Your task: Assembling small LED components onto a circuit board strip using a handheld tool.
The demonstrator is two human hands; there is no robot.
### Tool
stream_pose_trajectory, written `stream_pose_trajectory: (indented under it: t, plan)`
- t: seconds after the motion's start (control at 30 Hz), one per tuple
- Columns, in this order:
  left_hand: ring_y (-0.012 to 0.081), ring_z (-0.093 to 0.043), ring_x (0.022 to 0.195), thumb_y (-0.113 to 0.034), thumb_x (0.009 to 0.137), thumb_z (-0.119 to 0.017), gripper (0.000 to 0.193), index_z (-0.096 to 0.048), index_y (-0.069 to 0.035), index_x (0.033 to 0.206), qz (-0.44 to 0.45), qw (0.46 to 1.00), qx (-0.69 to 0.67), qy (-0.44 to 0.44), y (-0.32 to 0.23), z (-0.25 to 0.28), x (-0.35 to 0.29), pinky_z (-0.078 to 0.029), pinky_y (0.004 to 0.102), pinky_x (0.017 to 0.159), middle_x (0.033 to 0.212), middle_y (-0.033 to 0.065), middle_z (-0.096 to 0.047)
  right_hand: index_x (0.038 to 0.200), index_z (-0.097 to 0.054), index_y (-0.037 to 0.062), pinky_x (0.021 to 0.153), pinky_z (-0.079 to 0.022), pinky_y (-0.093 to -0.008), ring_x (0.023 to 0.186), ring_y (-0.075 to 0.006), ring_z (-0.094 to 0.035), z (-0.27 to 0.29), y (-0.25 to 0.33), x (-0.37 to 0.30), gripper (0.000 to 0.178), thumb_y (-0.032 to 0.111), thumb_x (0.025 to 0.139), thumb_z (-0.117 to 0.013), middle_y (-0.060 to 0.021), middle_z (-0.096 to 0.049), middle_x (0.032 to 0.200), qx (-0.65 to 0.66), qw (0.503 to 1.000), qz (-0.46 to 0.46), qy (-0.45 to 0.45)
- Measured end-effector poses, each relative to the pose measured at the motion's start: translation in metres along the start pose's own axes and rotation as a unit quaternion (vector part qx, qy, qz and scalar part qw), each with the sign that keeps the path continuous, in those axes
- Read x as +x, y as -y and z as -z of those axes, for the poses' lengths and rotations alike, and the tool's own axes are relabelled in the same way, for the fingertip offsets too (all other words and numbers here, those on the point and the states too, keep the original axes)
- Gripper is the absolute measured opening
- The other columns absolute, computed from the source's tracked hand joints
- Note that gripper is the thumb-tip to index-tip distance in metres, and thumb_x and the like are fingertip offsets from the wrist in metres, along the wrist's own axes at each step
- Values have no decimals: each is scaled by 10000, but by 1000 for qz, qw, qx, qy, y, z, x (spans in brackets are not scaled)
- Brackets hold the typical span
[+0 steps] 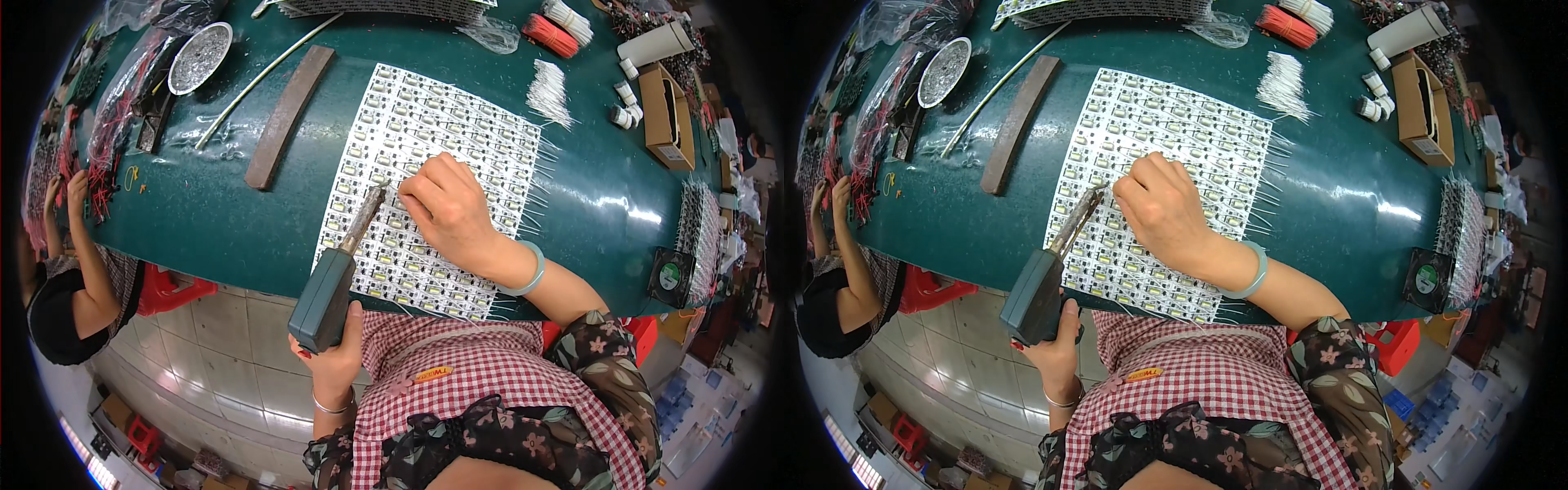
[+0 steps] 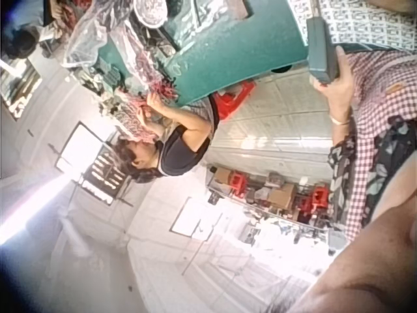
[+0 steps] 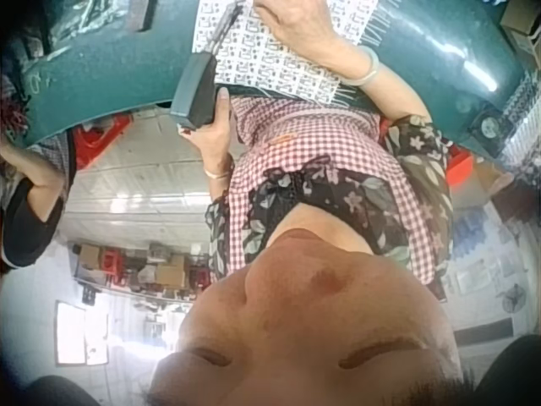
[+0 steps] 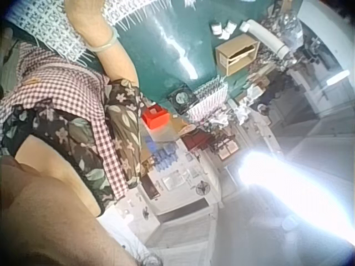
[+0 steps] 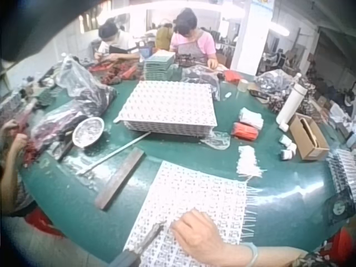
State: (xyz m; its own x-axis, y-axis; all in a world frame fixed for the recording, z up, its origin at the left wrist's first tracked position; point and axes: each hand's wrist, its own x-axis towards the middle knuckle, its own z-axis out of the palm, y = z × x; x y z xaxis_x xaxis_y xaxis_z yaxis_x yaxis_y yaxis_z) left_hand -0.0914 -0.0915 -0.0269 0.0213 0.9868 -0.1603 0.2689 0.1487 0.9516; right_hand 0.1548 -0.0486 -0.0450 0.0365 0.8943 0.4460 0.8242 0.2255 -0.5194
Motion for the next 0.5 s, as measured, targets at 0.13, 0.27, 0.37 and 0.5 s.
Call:
stream_pose_trajectory:
  t: [0.13,0.27,0.37,0.5]
  plan:
    - [143,-674,726,-44,823,-832,223,-728,47,998,-2,1000,-4,-4,3,-1,-1,-517,277,635,884,84,-738,880,-626,60,721,-395,-380,830,-248,-529,-2,-1,-1,132,30,818,-738,-62,-523,843,-4,1000,4,-1]
    - [140,-673,725,-50,833,-825,213,-730,41,1000,-7,1000,7,8,2,0,-1,-515,276,632,880,79,-736,882,-626,59,721,-396,-379,833,-247,-529,0,-1,0,128,29,820,-734,-63,-524,845,-8,1000,6,-2]
    - [136,-671,723,-51,838,-818,205,-729,39,999,1,1000,10,21,2,1,0,-513,276,629,881,76,-736,882,-627,58,722,-397,-378,834,-247,-529,0,-2,0,125,30,821,-733,-63,-525,846,-11,1000,4,0]
    - [145,-670,732,-46,844,-811,207,-726,49,1007,0,1000,12,10,-2,-1,-1,-518,279,644,887,83,-732,876,-627,56,722,-398,-376,836,-245,-531,-1,-2,0,113,33,827,-726,-63,-526,843,-11,1000,3,-3]
